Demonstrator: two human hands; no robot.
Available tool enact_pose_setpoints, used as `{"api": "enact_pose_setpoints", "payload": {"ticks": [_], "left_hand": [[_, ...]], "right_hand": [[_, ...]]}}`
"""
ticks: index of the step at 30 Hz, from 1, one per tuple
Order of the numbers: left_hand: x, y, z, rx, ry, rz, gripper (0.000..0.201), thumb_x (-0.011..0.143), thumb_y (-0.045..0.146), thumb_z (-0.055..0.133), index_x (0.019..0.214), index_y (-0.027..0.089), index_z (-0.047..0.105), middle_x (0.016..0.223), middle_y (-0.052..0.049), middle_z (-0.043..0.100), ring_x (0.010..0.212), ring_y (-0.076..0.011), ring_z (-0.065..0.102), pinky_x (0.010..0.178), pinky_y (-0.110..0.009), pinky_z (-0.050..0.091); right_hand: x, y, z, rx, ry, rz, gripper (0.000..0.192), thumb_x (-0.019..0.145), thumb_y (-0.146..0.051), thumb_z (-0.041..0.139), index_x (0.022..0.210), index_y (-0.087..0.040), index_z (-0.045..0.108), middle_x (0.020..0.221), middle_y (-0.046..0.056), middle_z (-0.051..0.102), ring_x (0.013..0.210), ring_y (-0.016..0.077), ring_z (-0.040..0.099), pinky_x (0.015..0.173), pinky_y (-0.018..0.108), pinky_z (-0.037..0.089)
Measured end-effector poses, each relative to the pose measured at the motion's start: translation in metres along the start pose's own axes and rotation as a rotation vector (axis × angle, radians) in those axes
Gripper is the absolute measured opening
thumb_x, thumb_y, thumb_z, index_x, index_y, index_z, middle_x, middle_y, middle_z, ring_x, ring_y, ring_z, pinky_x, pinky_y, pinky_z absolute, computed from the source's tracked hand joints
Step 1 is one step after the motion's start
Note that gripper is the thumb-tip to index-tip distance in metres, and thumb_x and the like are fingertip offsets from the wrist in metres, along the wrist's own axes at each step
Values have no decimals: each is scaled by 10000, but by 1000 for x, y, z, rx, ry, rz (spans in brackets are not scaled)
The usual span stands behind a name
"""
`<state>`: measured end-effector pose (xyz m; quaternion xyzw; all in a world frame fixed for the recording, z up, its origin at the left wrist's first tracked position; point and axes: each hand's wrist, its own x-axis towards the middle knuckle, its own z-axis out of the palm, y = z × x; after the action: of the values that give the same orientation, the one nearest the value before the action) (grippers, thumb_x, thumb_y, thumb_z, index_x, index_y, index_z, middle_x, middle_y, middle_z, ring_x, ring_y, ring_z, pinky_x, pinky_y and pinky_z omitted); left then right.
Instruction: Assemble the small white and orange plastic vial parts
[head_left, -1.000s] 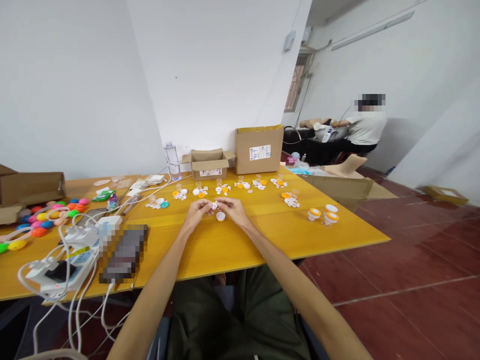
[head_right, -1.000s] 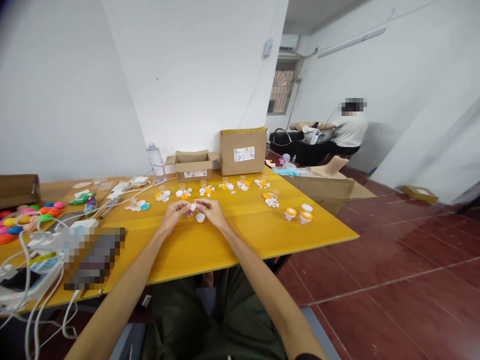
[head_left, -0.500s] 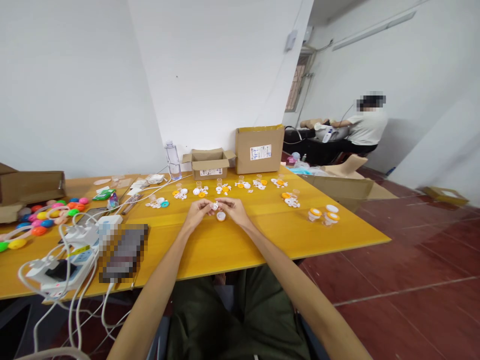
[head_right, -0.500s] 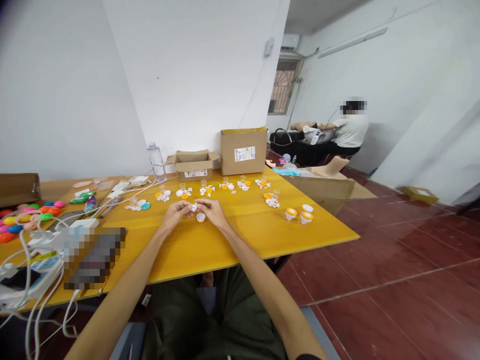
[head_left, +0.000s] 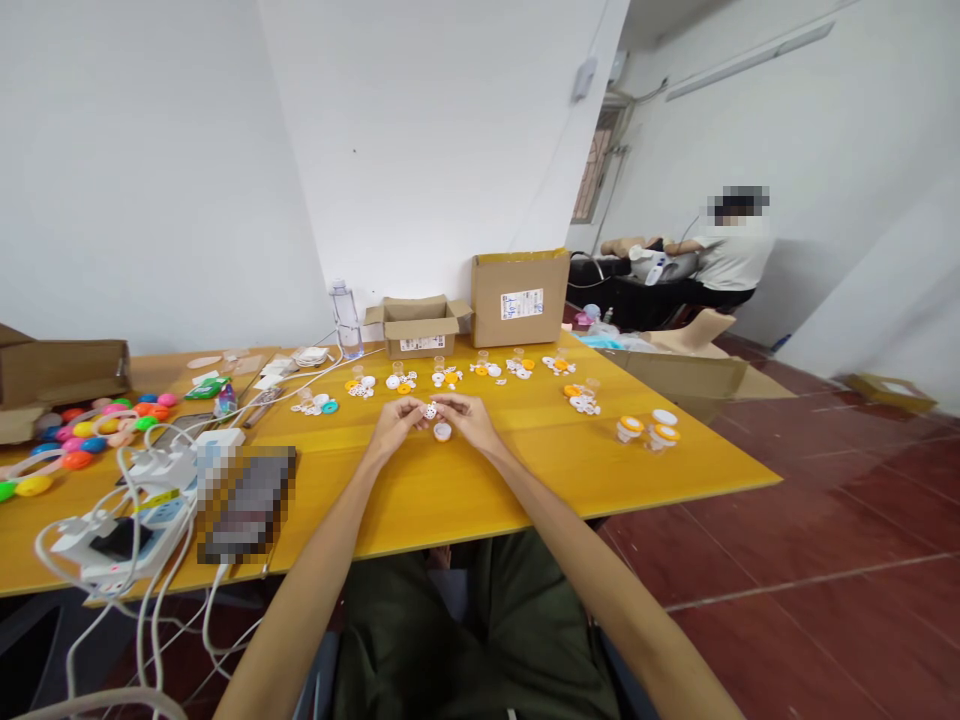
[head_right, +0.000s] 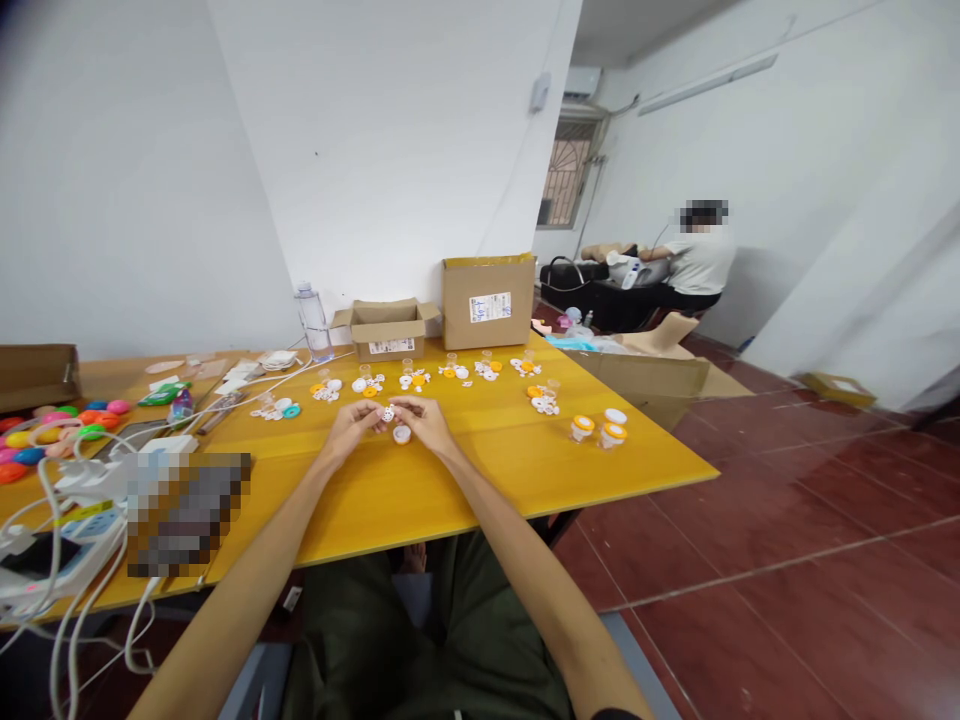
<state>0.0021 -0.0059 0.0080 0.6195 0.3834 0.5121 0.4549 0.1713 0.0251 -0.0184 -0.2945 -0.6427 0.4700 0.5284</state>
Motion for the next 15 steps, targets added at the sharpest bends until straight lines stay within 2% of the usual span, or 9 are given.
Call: {"api": "enact_pose_setpoints", "payload": {"ticks": [5,15], "left_hand": [[0,0,0,-2,1,7,302,713,453,761,675,174,652,579,2,644,565,-140,609,607,-268,494],[-1,2,3,-28,-5,18,328,712,477,765,739,182,625,591,23,620,534,-121,575,568,-251,472]], "right_hand": [[0,0,0,-7,-23,-10,311,736,-447,736,946,-218,760,859,42,754,745,189,692,716,327,576],[-2,-7,2,26,-9,30,359,669,-521,773,829,-202,735,763,30,729,660,171,658,642,300,567]]}}
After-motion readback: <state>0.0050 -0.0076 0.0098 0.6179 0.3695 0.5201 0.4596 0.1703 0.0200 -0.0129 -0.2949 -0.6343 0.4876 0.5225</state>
